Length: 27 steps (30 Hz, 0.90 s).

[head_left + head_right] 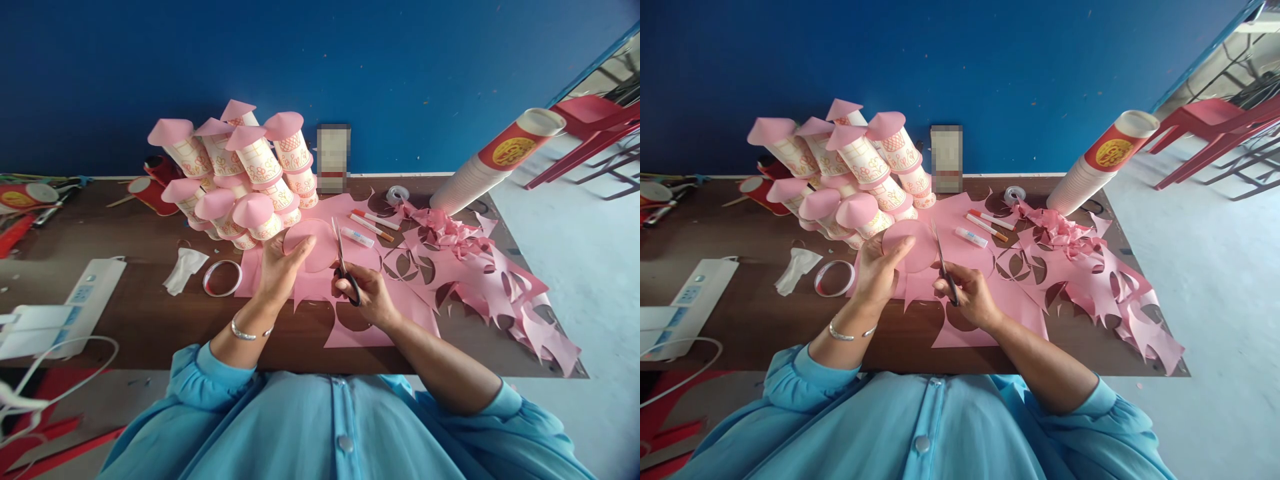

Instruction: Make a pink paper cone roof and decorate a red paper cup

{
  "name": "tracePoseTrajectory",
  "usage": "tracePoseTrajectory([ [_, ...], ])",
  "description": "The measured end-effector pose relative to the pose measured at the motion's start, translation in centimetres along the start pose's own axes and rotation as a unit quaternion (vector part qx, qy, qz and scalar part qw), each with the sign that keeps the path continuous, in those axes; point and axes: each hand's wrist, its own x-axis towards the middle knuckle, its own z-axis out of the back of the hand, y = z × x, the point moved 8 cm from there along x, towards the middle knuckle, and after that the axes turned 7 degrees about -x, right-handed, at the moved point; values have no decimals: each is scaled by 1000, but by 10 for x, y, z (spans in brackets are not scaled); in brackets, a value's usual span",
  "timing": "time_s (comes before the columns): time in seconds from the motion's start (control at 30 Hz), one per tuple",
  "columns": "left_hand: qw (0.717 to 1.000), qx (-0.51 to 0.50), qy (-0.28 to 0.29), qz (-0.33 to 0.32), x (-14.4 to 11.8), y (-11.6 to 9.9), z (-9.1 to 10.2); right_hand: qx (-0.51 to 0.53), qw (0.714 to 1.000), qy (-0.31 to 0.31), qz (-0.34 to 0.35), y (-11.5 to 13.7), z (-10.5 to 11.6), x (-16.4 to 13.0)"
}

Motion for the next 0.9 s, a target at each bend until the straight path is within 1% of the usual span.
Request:
tracePoseTrajectory([
  [0.17, 1000, 10, 18, -9, 2, -8, -2, -6, 1000, 3, -1, 1, 0, 0],
  [0.4, 999, -11, 36, 18, 3, -18, -5, -17, 1000, 6, 4, 3, 1, 0],
  [0.63, 998, -28, 49, 24, 5, -15, -6, -23, 1000, 17, 5, 4, 0, 0],
  [0.9, 998, 4, 54, 32, 10, -23, -3, -10, 1000, 23, -3, 4, 0, -1],
])
